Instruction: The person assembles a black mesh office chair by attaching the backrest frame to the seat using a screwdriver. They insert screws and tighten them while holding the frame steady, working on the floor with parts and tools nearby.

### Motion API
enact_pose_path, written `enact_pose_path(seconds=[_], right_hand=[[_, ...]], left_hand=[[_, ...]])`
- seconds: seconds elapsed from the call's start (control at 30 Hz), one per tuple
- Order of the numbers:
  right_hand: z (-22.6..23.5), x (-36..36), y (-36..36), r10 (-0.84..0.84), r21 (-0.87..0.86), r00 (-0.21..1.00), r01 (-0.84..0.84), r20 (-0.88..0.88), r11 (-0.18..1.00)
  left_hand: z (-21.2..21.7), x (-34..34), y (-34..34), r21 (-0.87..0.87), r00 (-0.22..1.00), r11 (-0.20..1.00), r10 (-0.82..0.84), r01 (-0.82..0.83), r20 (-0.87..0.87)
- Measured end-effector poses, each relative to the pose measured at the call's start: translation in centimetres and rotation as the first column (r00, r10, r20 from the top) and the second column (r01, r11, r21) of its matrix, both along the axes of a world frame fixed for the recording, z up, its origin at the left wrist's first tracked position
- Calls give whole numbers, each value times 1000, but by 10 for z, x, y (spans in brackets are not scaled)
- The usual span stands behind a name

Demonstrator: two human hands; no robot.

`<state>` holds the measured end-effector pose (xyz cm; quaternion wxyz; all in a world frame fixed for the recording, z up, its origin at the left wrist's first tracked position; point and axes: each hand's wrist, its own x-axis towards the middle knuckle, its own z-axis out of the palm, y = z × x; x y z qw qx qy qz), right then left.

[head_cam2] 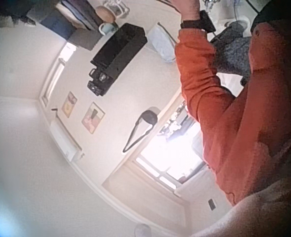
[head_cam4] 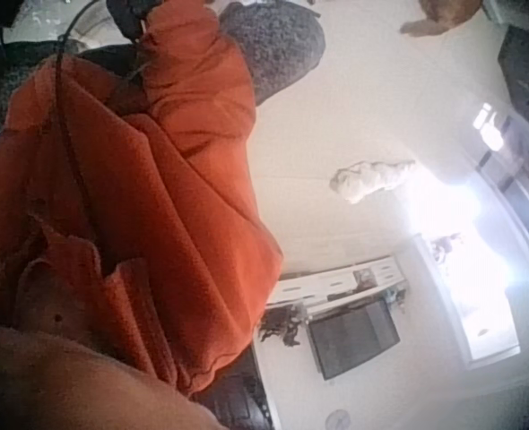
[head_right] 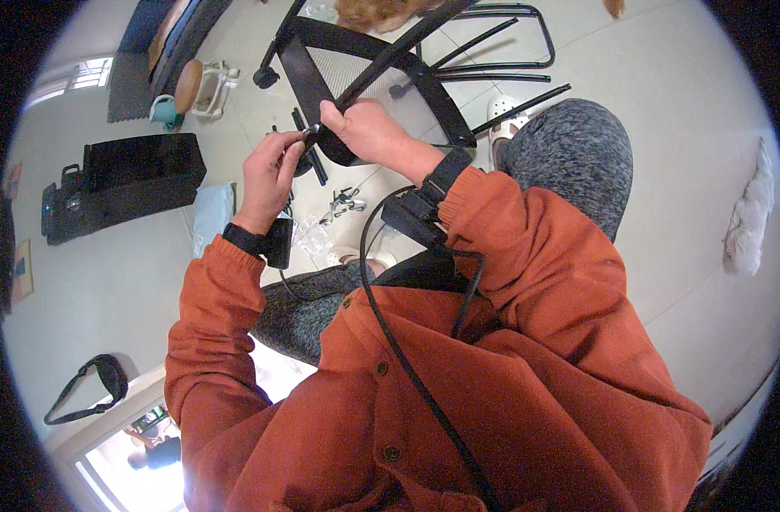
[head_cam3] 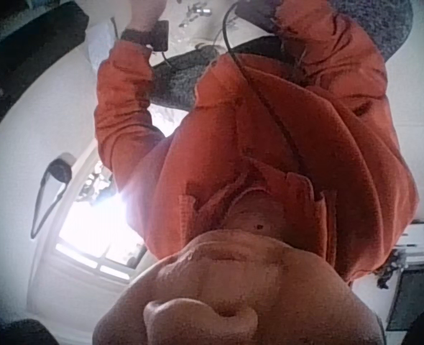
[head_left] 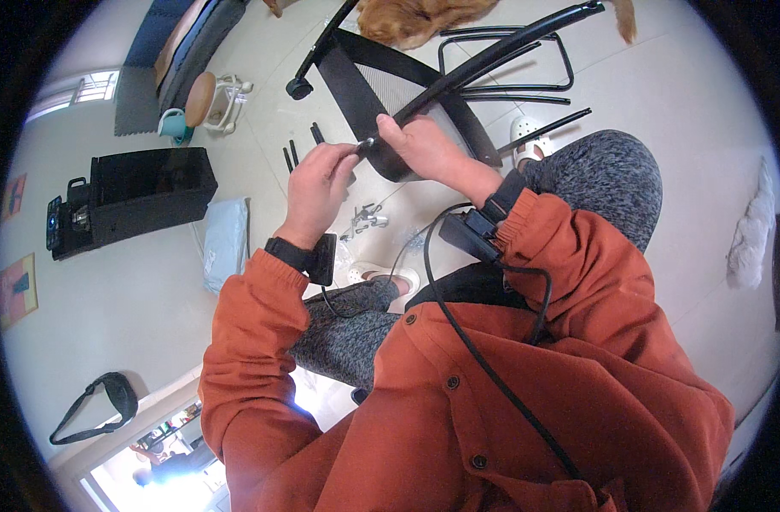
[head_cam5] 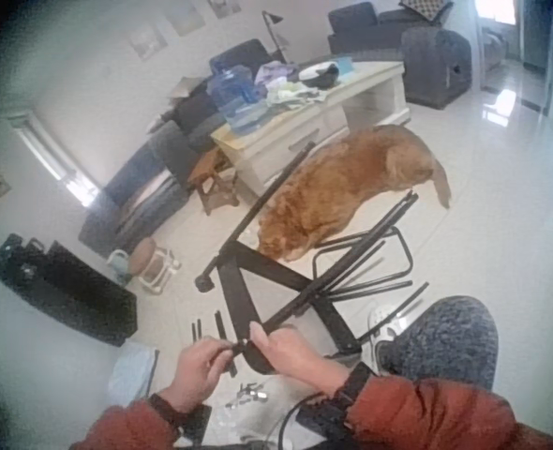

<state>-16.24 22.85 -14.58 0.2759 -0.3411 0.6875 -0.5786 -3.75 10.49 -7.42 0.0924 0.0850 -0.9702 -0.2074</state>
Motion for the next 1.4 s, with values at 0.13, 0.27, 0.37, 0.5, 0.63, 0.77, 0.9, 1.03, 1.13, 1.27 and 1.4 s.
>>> enact_pose_path(seconds=[0.13,0.27,0.37,0.5,0.63,0.77,0.9,1.03,1.13,1.27,1.4], right_hand=[[1,-1,0,-6,10,1000,6,5,1000],[2,2,1,-12,-17,1000,11,-26,1000],[4,3,2,-13,-23,1000,13,17,1000],[5,2,5,-7,-25,1000,6,-9,1000],[4,2,3,14,11,1000,-14,-5,1000],[2,4,1,-1,-7,1000,1,28,1000],[0,2,1,3,-8,1000,-3,-10,1000],[-3,3,-1,7,-21,1000,-7,5,1000],[-5,4,-1,24,-10,1000,-24,-3,1000],[-7,5,-1,26,-41,999,-27,-39,999],[-8,7,-4,-27,-60,999,26,-18,998]], left_hand=[[6,4,6,49,999,998,32,-31,-23],[9,7,8,31,995,995,94,-96,44],[8,5,5,-43,994,996,84,-82,66],[5,3,-1,-92,997,996,16,-9,74],[6,0,-6,-121,995,989,-78,84,54],[7,0,0,-119,987,992,-14,34,160],[7,-3,1,-119,988,992,-33,51,151],[8,-9,-10,-337,973,913,-215,232,87],[8,-9,-16,-356,959,890,-271,284,88],[8,-10,-16,-318,962,908,-259,274,90],[3,-4,0,-197,993,977,-63,82,105]])
